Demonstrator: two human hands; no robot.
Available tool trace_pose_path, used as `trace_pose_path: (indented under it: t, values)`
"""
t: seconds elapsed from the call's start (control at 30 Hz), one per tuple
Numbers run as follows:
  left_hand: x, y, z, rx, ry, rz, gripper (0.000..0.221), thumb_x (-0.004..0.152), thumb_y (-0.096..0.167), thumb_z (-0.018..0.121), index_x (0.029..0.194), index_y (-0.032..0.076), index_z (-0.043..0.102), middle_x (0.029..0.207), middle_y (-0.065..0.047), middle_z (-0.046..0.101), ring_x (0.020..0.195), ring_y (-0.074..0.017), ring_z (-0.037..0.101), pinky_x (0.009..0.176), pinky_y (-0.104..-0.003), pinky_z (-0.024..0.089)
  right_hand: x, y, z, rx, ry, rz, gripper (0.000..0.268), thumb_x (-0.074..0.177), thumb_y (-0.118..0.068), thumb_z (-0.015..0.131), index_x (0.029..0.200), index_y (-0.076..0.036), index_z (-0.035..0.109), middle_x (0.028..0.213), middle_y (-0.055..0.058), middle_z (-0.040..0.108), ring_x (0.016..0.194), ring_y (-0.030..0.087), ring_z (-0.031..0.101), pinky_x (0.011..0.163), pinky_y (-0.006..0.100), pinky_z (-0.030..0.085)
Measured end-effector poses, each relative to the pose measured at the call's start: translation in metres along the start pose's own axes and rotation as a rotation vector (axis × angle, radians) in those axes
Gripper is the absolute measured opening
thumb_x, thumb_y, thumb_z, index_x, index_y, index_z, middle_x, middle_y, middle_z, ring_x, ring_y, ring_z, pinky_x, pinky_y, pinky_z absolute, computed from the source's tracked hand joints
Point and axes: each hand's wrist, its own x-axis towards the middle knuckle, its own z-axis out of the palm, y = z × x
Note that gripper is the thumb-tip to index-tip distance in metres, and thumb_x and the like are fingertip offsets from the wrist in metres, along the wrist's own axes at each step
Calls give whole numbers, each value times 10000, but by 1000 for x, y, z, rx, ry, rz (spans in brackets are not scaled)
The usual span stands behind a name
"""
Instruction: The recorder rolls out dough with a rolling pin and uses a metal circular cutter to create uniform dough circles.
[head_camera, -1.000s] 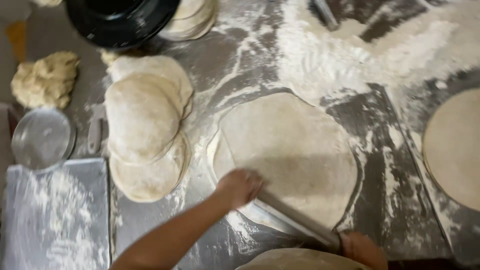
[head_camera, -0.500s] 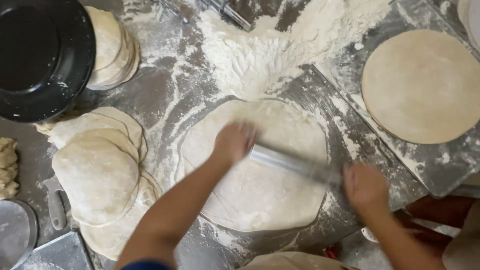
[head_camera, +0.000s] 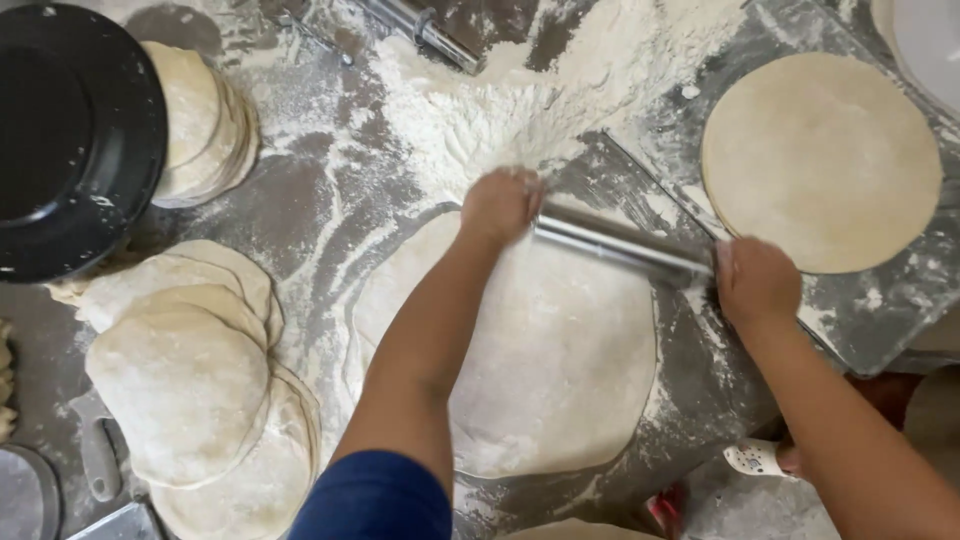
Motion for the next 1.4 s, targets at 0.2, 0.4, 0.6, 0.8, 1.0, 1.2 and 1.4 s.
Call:
trace_pose_path:
  t: [0.2,0.4,0.6,0.8,1.0,1.2,1.4]
  values:
    - [-102,16,-29,105,-12,-66,338,1036,361,469,968,102,675,931,-161,697,892,-359,642,820,-512,511,-78,-59,-32,47,51,4,373,1088,-305,487,874,-43,644,829,215,616,806,419,593,819,581,462]
    - [-297,35,-47,-124,-130,-59,293,999,281,529,1172,120,703,1108,-173,693,997,-373,650,864,-505,511,-181,-49,17,8,-241,-51,272,895,-410,574,807,-167,658,808,159,648,753,402,633,744,554,519]
    - [-131,-53,-74,56,-210,-618,555,1052,523,261,1182,119,619,1066,-186,685,960,-339,667,813,-503,552,102,-93,48,270,128,-566,292,1110,-298,542,1003,-74,695,892,174,704,689,333,637,626,459,496]
    - [-95,-89,-61,164,114,-557,482,1084,472,369,1061,104,680,987,-162,731,920,-342,695,806,-491,565,148,-118,47,53,101,-531,293,1113,-268,584,920,-54,634,852,190,636,834,417,618,738,534,474]
    - [-352,89,-23,-4,56,-562,255,979,362,550,1095,187,694,1242,-116,704,1090,-323,682,897,-499,545,-48,-82,-2,127,-433,-478,314,940,-354,488,967,-159,733,929,129,725,891,360,684,781,495,533]
    - [-288,11,-61,66,-82,-963,365,1068,429,428,1039,179,693,1045,-110,734,931,-320,711,828,-496,584,81,-198,14,185,-399,-526,267,1007,-278,501,879,-203,724,669,67,636,546,283,560,530,460,470]
    - [-211,-154,-96,288,285,-834,448,1093,464,410,1152,121,691,1086,-143,735,982,-317,710,848,-450,585,198,-271,82,250,104,-951,174,992,-168,624,862,-54,638,897,153,633,865,377,613,783,496,482]
